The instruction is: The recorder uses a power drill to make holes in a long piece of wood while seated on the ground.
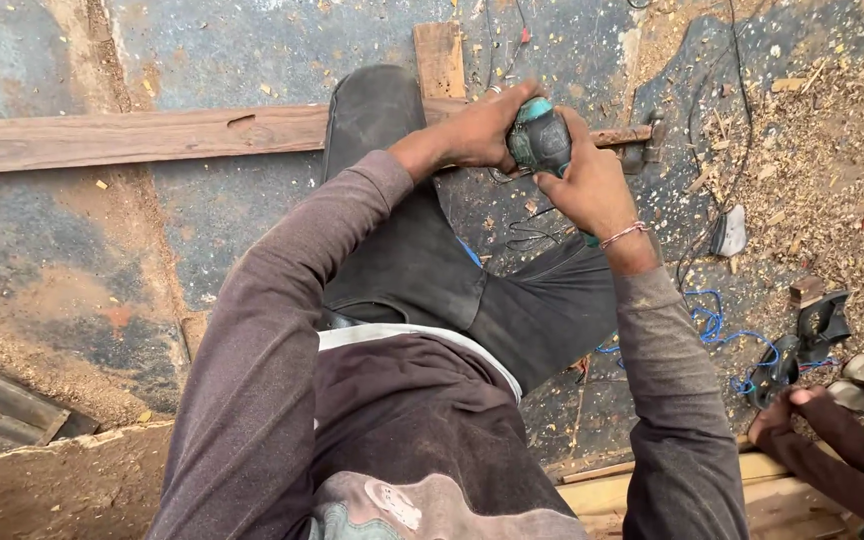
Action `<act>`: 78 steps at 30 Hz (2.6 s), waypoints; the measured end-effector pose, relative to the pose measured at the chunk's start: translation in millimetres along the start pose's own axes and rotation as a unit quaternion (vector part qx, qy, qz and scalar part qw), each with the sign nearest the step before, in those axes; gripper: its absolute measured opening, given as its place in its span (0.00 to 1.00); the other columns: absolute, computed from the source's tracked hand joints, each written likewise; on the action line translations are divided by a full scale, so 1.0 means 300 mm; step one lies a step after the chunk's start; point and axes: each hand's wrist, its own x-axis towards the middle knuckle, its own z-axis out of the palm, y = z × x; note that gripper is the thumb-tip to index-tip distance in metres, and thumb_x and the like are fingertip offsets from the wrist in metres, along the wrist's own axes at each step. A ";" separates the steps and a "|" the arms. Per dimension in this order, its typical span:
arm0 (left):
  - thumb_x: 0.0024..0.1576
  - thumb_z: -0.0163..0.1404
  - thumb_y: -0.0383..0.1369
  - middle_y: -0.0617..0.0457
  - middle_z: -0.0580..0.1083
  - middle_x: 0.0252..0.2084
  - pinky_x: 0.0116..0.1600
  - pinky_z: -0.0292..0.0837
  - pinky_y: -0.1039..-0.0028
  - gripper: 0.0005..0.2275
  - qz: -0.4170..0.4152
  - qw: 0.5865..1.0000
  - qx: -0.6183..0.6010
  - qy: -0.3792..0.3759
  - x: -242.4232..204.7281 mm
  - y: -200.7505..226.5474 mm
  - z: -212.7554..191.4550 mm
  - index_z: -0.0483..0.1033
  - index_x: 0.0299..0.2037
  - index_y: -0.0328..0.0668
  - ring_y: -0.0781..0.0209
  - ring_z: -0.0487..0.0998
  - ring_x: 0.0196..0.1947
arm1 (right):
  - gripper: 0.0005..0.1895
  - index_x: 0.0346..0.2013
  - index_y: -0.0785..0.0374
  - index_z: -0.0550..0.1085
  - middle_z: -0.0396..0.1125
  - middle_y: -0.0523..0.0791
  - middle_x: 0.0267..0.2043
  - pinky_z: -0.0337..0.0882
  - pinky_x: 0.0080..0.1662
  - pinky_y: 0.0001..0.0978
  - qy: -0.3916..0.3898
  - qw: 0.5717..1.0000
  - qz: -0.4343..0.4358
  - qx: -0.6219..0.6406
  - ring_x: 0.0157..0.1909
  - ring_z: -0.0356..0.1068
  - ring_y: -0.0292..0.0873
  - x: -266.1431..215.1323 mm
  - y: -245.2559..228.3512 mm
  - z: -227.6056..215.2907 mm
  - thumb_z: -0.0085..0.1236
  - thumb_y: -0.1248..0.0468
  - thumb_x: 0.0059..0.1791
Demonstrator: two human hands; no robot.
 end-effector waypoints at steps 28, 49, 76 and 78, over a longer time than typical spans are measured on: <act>0.58 0.55 0.32 0.52 0.72 0.43 0.63 0.62 0.55 0.09 -0.056 0.889 -0.059 0.451 -0.093 0.310 0.272 0.73 0.45 0.38 0.49 0.73 0.51 | 0.45 0.67 0.70 0.55 0.72 0.61 0.28 0.73 0.36 0.58 -0.100 0.994 0.022 -0.046 0.33 0.73 0.67 -0.084 -0.015 0.005 0.64 0.62 0.40; 0.58 0.58 0.31 0.47 0.74 0.50 0.68 0.66 0.57 0.11 -0.079 0.892 -0.148 0.420 -0.153 0.277 0.262 0.69 0.46 0.41 0.47 0.75 0.57 | 0.46 0.70 0.59 0.56 0.73 0.59 0.32 0.73 0.39 0.60 -0.111 0.993 0.045 -0.022 0.36 0.73 0.68 -0.059 -0.073 0.022 0.64 0.63 0.39; 0.48 0.58 0.33 0.47 0.77 0.48 0.78 0.53 0.44 0.13 -0.104 0.947 -0.114 0.280 -0.197 0.286 0.150 0.80 0.42 0.38 0.48 0.77 0.57 | 0.47 0.69 0.64 0.56 0.74 0.58 0.34 0.75 0.37 0.54 -0.117 0.977 0.139 0.113 0.34 0.76 0.62 -0.097 -0.160 0.049 0.64 0.64 0.37; 0.49 0.58 0.33 0.47 0.77 0.48 0.78 0.53 0.44 0.13 -0.112 0.945 -0.121 0.281 -0.187 0.292 0.151 0.80 0.43 0.37 0.48 0.77 0.57 | 0.47 0.70 0.63 0.56 0.74 0.58 0.34 0.75 0.37 0.54 -0.135 0.973 0.148 0.115 0.34 0.76 0.62 -0.078 -0.160 0.026 0.65 0.64 0.38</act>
